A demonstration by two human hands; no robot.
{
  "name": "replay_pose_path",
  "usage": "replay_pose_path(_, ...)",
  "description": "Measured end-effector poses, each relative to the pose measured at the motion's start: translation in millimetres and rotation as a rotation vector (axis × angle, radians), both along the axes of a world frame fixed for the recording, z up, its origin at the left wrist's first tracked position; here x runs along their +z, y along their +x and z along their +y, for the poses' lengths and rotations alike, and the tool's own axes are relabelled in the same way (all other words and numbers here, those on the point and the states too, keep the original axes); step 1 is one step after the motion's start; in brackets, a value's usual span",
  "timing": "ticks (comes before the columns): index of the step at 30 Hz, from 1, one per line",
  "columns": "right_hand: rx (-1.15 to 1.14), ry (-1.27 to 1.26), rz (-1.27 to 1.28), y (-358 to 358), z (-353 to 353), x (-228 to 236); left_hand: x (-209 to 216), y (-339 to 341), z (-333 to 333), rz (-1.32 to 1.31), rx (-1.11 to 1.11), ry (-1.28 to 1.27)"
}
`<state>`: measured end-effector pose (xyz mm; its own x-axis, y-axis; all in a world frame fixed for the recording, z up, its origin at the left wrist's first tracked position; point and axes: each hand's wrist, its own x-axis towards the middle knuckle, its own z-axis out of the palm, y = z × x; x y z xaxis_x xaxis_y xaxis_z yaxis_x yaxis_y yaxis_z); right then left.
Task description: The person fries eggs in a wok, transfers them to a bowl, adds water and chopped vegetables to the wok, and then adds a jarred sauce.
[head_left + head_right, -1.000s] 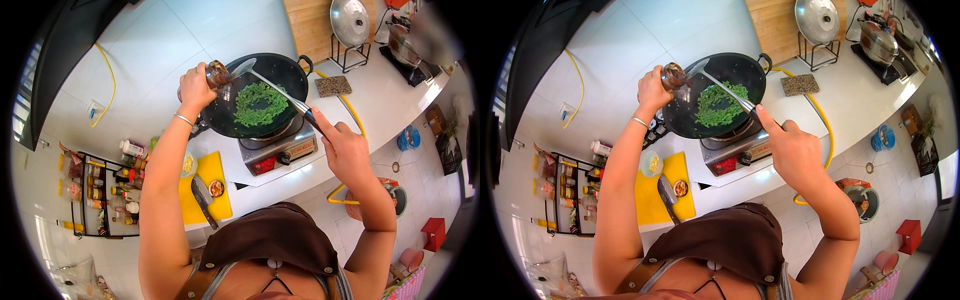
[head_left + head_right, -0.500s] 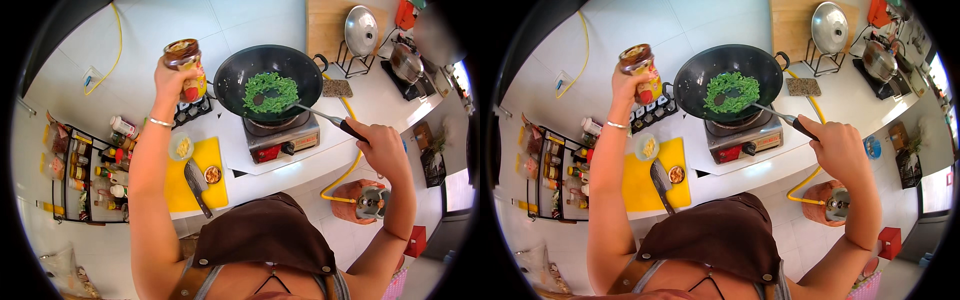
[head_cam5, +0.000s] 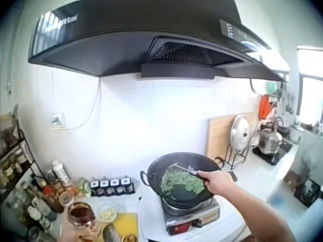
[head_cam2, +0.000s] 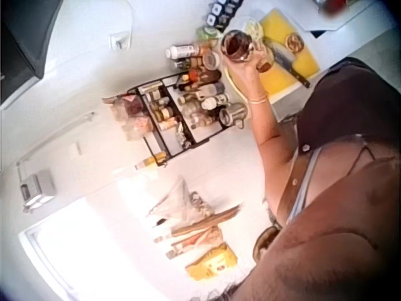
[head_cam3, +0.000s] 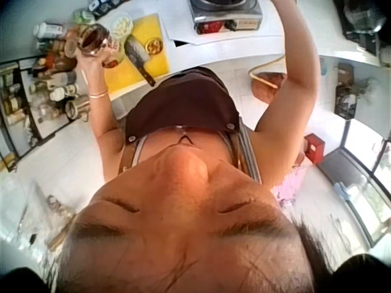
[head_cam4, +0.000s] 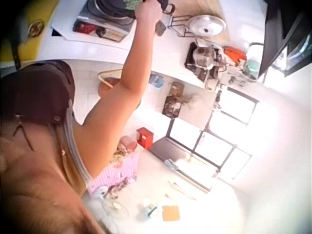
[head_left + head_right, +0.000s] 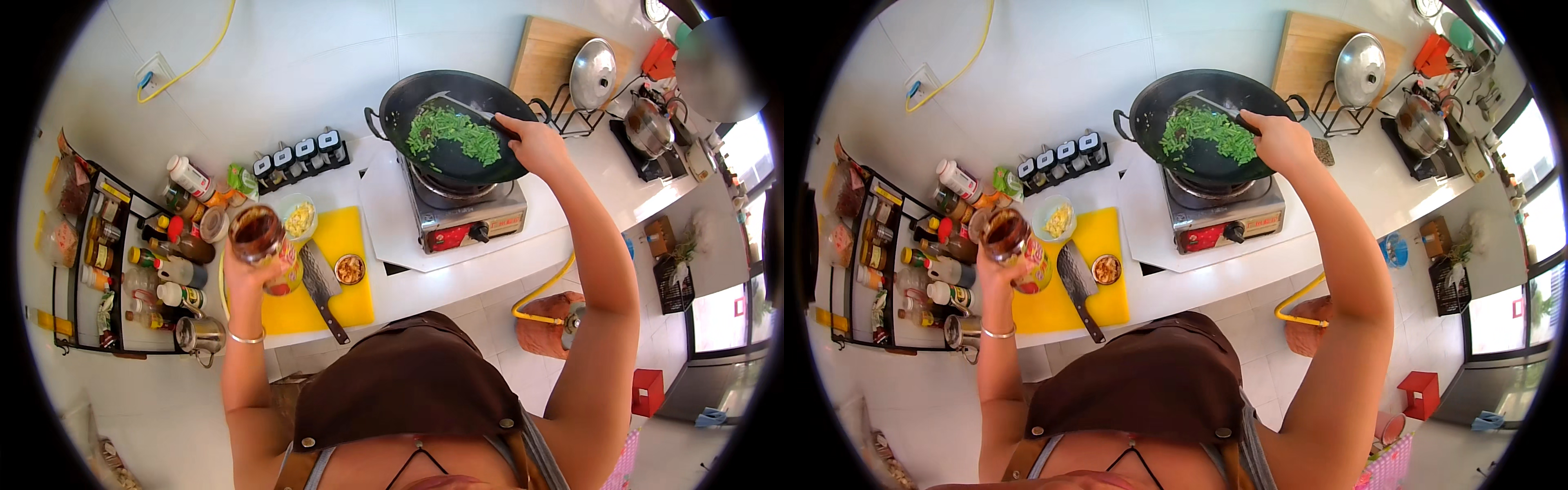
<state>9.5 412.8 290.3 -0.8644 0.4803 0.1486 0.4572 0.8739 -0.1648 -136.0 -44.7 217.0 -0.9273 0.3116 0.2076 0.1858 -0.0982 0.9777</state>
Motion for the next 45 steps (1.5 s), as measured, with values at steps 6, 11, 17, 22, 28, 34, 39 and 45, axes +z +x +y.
replay_pose_path(6, 0.029, 0.155, -0.127, 28.7, -9.2, 37.6, -45.7, 40.7, -81.4, -0.074, 0.117, 0.009)
replay_pose_path(11, 0.046, 0.078, -0.193, 64.5, -4.8, 34.1, -78.0, 62.8, -120.0, -0.125, 0.196, -0.057)
replay_pose_path(17, 0.546, -0.258, 0.352, 14.4, -111.3, -67.4, -101.5, 88.2, -126.7, -0.191, 0.204, -0.066)
replay_pose_path(22, 0.620, -0.477, 0.060, -40.6, -234.4, -234.5, -103.8, 93.3, -116.3, -0.285, 0.131, 0.009)
replay_pose_path(28, 0.518, -0.239, -0.136, -83.3, -295.5, -308.1, -111.0, 90.1, -114.4, -0.273, 0.087, -0.056)
replay_pose_path(34, 0.508, -0.389, -0.268, -91.5, -297.5, -267.7, -124.2, 87.2, -111.8, -0.252, 0.063, -0.064)
replay_pose_path(39, 1.049, -0.359, -0.348, -80.5, -329.7, -163.5, -125.8, 80.3, -101.3, -0.183, 0.036, -0.247)
replay_pose_path(45, 1.040, -0.700, -0.368, -92.2, -338.7, -125.6, -109.5, 80.1, -89.1, -0.014, 0.045, -0.594)
